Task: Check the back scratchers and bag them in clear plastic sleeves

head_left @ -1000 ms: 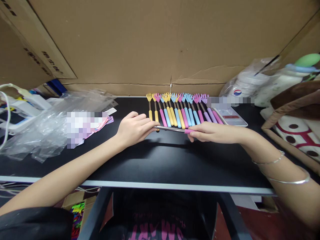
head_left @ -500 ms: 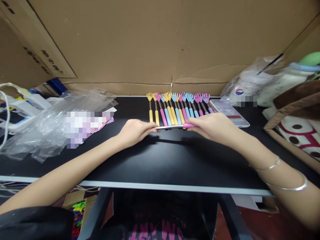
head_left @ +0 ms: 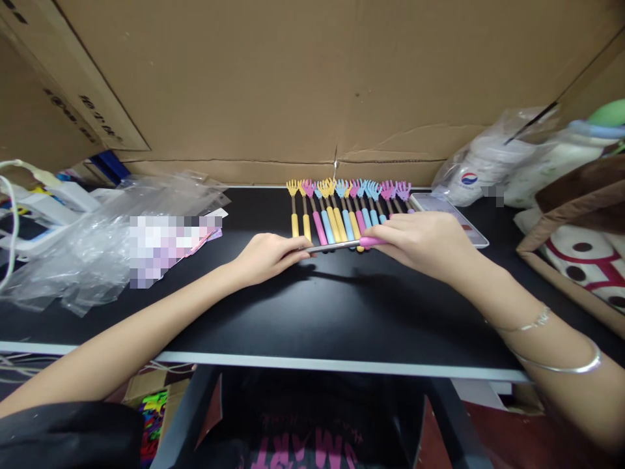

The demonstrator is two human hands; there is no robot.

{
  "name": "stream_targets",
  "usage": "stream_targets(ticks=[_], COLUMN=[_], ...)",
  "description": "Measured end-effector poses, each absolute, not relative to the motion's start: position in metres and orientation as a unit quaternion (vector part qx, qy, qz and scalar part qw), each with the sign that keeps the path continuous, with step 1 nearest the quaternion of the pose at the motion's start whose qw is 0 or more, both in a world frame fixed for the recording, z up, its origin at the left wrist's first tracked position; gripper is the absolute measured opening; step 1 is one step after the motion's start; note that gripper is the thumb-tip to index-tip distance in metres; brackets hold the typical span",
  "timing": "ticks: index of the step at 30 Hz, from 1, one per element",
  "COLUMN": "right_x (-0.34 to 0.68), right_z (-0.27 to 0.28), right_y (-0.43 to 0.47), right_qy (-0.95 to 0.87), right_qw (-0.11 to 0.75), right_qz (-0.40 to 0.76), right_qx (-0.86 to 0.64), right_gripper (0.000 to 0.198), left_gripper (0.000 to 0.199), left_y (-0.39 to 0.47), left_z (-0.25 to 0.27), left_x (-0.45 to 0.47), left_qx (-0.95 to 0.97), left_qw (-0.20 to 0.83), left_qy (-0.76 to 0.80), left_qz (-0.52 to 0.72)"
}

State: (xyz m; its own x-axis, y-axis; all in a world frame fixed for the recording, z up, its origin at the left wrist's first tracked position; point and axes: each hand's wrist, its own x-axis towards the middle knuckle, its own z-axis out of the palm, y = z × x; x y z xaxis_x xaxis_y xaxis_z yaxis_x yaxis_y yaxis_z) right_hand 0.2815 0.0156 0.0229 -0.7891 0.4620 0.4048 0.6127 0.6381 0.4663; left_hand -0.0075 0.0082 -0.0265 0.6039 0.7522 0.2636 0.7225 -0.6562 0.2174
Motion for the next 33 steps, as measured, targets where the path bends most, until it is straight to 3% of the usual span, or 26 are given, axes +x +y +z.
stream_targets(ticks=[15, 25, 33], right_x=[0.295, 0.289, 0.287], right_z=[0.028, 0.015, 0.007], right_y=[0.026, 0.033, 0.034], right_qy=[-0.920, -0.866, -0.872], right_qw=[0.143, 0.165, 0.187], right_qz=[-0.153, -0.228, -0.210], right_qx=[-0.331, -0.413, -0.401], right_gripper=[0.045, 0.059, 0.061], left_gripper=[0.037, 0.028, 0.021], left_y=[0.016, 0.018, 0.019], left_z=[-0.007, -0.009, -0.012], left_x=[-0.023, -0.021, -0.025], left_qx=[0.896, 0.840, 0.821], left_qw=[-0.034, -0.285, -0.311], left_qy=[0.427, 0.403, 0.375], left_qz=[0.114, 0.225, 0.297])
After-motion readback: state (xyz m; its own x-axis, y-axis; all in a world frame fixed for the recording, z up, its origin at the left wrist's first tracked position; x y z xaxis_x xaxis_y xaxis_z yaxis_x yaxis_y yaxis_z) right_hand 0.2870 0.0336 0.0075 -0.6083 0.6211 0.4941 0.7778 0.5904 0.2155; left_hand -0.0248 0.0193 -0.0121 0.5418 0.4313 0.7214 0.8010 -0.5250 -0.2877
